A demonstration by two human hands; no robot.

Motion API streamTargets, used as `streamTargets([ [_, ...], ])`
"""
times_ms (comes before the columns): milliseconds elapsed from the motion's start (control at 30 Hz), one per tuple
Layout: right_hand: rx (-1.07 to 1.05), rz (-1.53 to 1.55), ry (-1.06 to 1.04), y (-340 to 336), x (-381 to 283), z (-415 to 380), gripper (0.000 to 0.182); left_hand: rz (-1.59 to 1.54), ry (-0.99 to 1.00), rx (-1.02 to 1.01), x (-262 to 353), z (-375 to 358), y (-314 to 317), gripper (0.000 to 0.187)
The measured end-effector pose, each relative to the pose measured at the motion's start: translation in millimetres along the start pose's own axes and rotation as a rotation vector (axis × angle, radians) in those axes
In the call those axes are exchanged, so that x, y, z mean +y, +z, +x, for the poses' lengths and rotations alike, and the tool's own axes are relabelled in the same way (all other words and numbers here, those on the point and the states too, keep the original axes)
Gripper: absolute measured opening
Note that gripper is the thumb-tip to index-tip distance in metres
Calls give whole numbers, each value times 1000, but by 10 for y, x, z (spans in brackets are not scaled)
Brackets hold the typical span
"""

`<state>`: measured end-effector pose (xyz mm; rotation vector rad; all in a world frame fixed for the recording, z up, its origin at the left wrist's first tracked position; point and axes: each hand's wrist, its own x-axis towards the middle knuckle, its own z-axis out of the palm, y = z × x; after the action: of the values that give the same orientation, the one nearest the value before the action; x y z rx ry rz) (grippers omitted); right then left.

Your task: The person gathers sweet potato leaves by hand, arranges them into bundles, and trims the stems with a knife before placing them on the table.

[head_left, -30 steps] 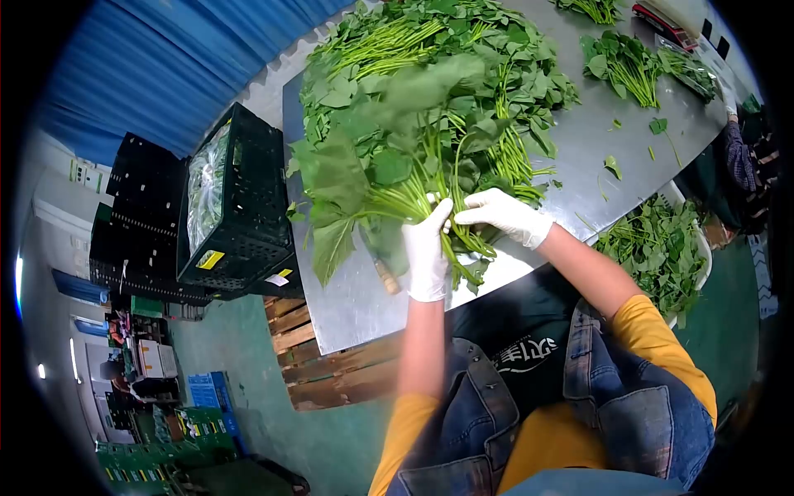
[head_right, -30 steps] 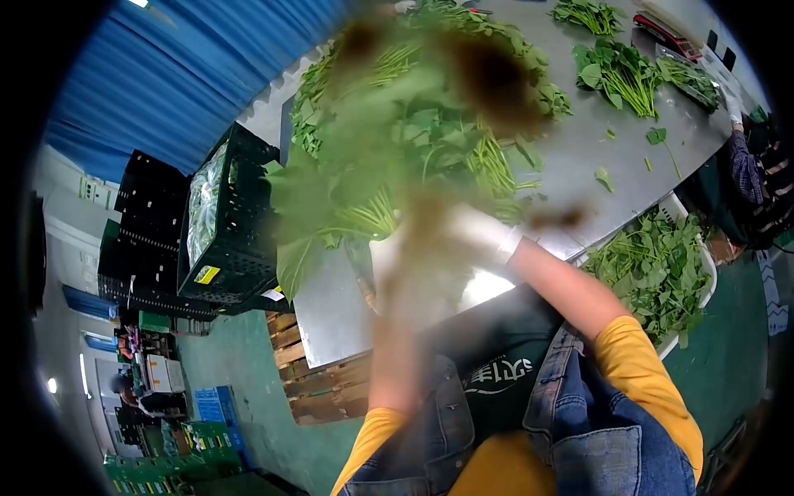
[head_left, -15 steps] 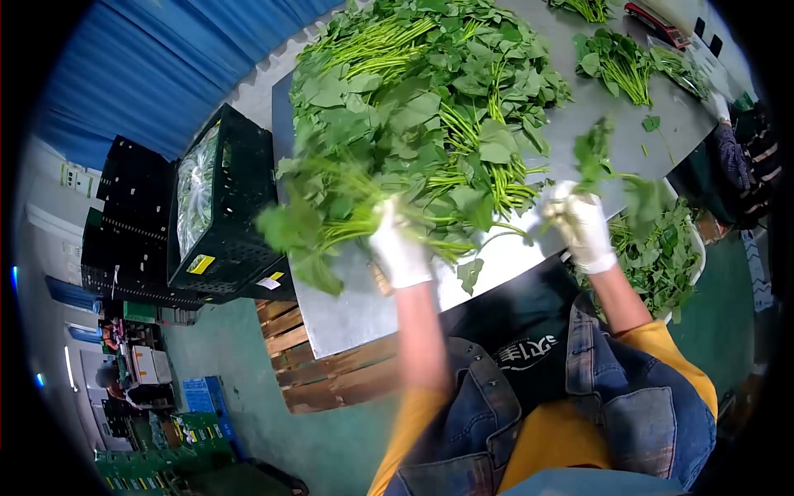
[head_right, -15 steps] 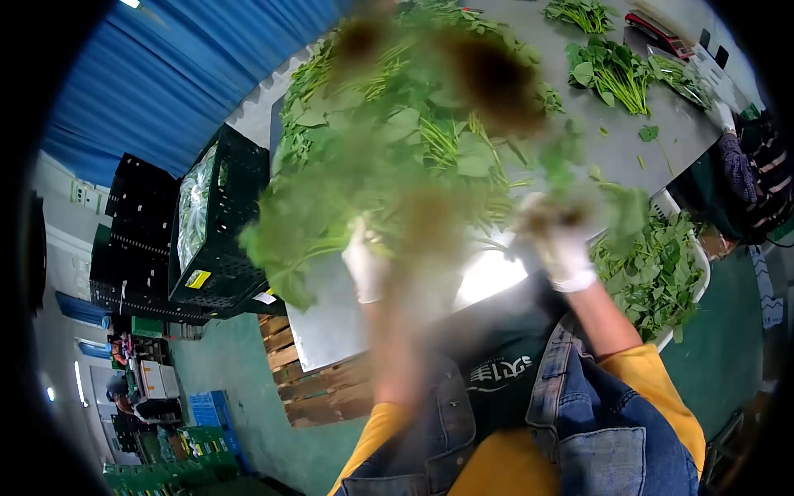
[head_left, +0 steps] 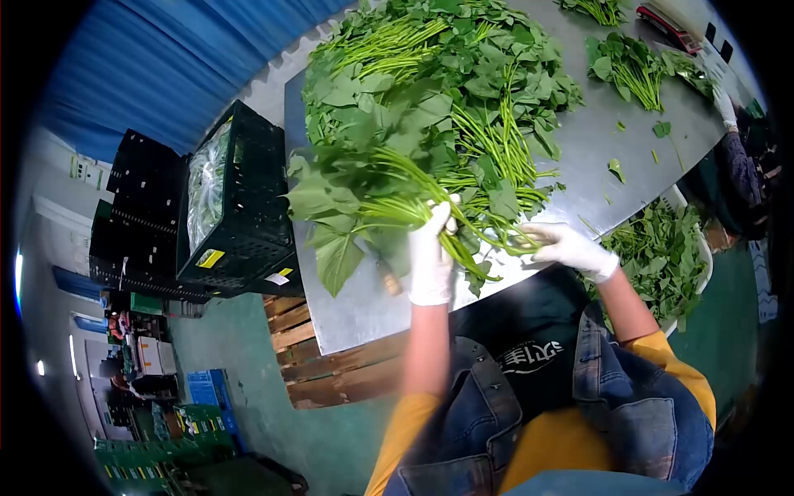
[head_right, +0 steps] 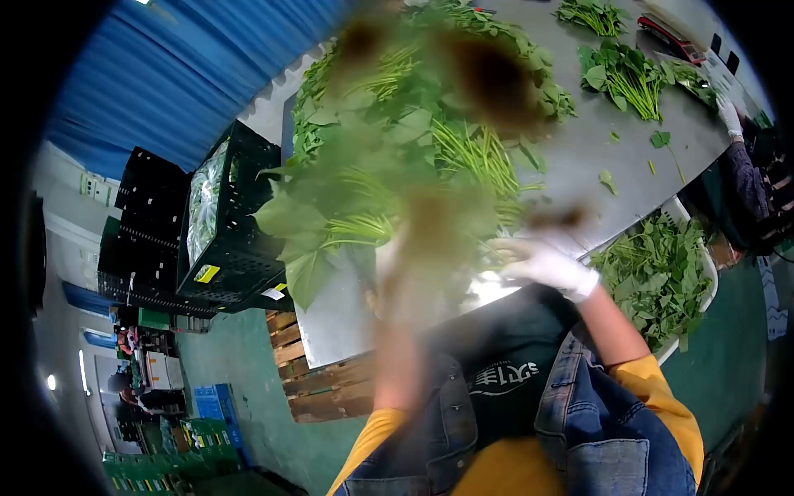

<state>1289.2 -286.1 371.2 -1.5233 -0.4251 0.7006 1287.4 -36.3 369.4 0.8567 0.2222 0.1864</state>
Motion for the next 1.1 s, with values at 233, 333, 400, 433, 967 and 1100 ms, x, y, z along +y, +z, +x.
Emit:
streamTargets([
  [233,-223,45,141,413,-303,621,21,27,-94,7,156,-321,198,9],
  [333,22,321,-27,488,-84,595,22,87,72,111,11,-211,83,8],
  [400,164,336,-21,375,-72,467,20,180,190,146,-161,30,-86,9],
  [433,300,347,-17,316,-90,365,19,272,315,183,-182,59,-40,11],
  [967,257,1172,-713,-1153,1189,-1124,31,422,363,223,395,4,-395,15],
  [1100,609,1655,-523,-905,781,-1038,111,33,155,245,500,-87,-408,21],
])
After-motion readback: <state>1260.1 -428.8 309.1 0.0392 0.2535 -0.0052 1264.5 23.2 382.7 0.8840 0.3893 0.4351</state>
